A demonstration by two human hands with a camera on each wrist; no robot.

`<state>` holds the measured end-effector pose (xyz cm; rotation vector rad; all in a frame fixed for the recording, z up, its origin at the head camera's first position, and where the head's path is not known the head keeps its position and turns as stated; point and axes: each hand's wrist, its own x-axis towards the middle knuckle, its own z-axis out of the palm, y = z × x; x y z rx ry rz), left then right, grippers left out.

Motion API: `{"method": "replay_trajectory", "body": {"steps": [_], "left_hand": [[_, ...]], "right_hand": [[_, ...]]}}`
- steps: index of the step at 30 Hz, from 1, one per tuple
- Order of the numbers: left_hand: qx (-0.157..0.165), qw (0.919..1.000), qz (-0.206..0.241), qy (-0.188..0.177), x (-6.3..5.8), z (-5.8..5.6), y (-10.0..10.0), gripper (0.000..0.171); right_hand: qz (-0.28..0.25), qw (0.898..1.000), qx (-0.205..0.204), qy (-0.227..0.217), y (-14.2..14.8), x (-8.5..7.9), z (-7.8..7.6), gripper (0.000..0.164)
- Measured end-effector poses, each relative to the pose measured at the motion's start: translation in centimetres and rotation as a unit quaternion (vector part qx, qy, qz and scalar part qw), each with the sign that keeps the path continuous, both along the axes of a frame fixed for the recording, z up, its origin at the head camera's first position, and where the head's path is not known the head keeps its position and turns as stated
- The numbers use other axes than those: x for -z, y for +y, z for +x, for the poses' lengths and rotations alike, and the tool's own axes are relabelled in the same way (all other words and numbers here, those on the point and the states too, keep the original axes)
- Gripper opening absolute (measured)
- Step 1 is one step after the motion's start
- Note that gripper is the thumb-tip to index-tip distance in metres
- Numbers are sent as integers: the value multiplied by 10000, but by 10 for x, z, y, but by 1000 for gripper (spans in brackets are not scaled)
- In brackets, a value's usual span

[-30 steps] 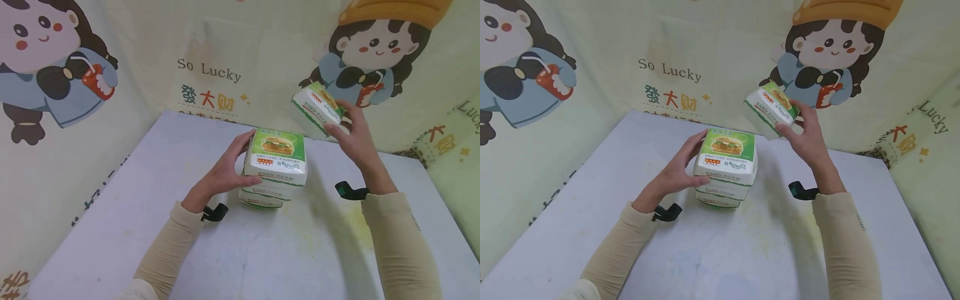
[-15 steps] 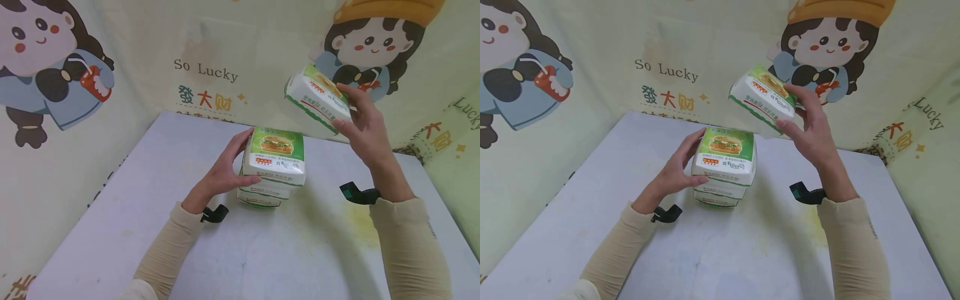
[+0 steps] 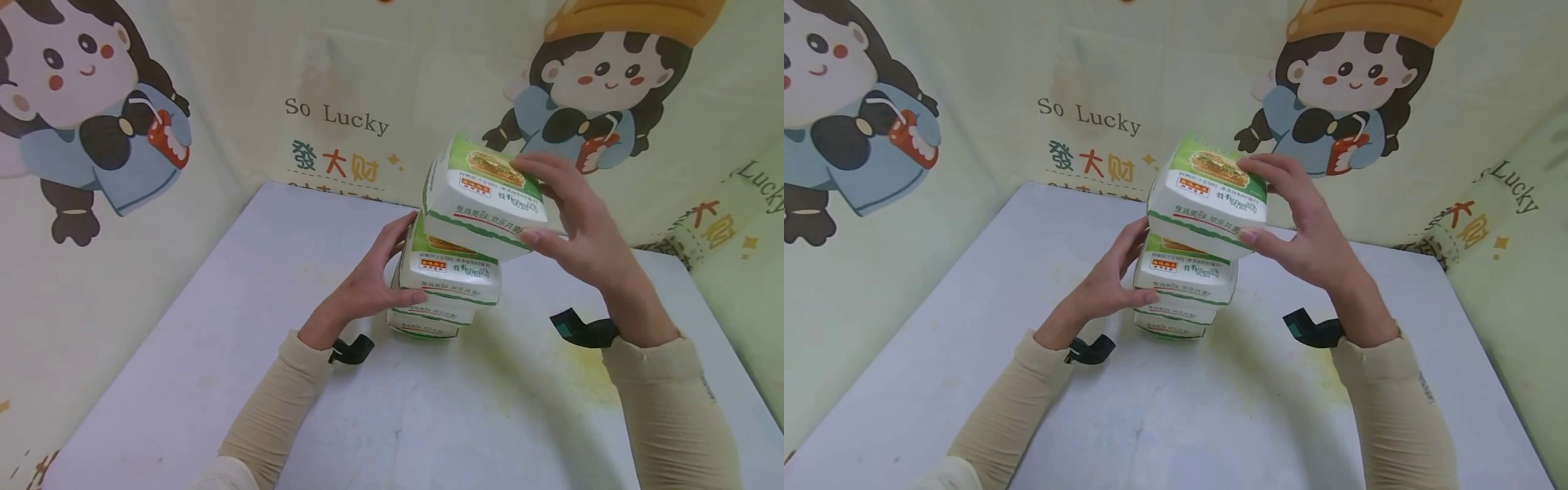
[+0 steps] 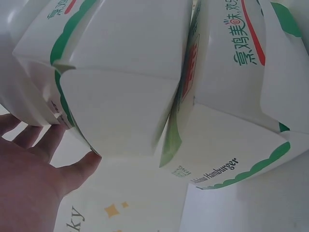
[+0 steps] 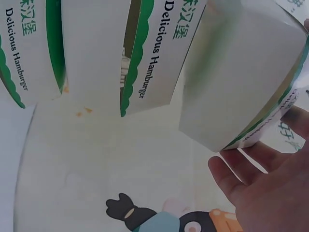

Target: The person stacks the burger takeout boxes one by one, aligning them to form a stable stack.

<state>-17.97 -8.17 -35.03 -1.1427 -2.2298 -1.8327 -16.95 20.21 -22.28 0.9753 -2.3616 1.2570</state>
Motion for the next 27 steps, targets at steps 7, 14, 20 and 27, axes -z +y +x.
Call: {"method": "replay_trajectory", "body": {"steps": [7,14,20,27], "left_hand": [[33,10000,34,-67,0,0,0,103],[35,9998,129,-144,0,2,-1,103],[349,9984,252,-379,2,2,-1,104],[474,9972,306,-488,1,3,2,99]], "right_hand": [[621,9980,-53,97,-1,2,3,77],[992,9950,76,130,-4,6,3,78],[995,9950,-6,99,-8,7,3,79],[920,9955,-193,97,-10,8,3,77]]}}
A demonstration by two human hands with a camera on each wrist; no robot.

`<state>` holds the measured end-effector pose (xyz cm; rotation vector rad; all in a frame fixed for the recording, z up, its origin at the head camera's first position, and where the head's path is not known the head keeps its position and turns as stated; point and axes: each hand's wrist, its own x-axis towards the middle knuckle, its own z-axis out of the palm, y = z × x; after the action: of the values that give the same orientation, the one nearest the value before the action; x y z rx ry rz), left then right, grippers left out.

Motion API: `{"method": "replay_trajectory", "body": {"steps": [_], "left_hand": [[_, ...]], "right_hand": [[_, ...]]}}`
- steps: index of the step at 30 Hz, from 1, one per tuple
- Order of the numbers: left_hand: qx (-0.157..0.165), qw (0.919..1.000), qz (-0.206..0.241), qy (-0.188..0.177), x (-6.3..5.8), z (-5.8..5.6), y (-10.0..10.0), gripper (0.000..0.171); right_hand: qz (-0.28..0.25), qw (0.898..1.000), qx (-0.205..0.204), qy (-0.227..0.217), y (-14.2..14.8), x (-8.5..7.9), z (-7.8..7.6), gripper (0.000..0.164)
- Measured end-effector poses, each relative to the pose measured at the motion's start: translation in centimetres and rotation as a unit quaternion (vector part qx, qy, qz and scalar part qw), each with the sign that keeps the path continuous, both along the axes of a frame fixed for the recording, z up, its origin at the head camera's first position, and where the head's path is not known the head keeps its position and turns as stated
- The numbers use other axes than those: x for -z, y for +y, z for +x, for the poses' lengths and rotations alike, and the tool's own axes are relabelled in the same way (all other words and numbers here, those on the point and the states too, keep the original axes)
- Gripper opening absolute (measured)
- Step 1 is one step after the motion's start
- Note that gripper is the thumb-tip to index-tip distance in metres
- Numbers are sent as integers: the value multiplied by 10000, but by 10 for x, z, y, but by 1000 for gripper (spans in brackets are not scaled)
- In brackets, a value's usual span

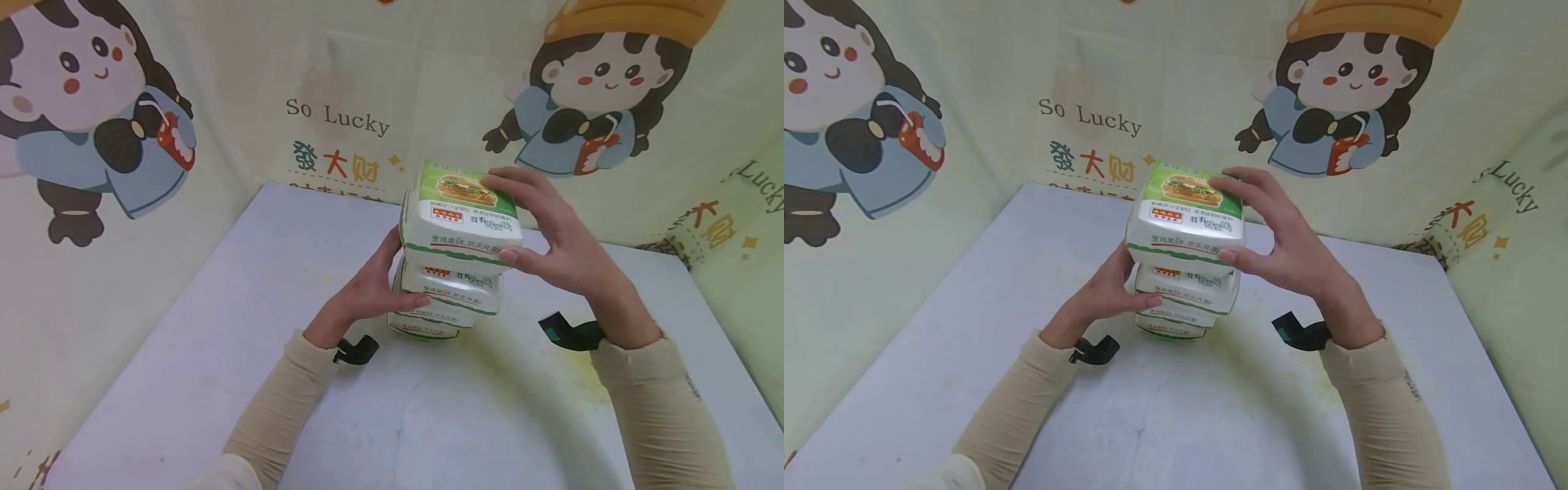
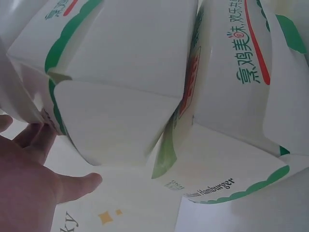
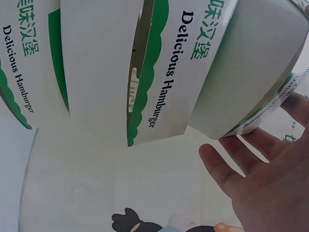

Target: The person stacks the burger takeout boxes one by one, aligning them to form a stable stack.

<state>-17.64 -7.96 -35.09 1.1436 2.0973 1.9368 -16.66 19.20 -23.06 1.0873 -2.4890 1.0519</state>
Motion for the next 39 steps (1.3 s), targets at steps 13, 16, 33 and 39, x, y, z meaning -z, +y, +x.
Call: {"method": "replay_trajectory", "body": {"steps": [13,16,33,39], "left_hand": [[-384,9991,-43,169,0,-4,-3,108],[-217,9997,77,83,0,-4,-3,112],[-194,9998,81,33,-1,-3,-4,118],[-250,9996,40,86,-3,-1,-7,119]], "right_hand": [[13,9998,121,125,6,-4,2,81],[98,9999,124,53,5,0,0,81],[-395,9990,-110,-182,1,8,1,93],[-548,9979,-226,-276,0,8,3,92]]}}
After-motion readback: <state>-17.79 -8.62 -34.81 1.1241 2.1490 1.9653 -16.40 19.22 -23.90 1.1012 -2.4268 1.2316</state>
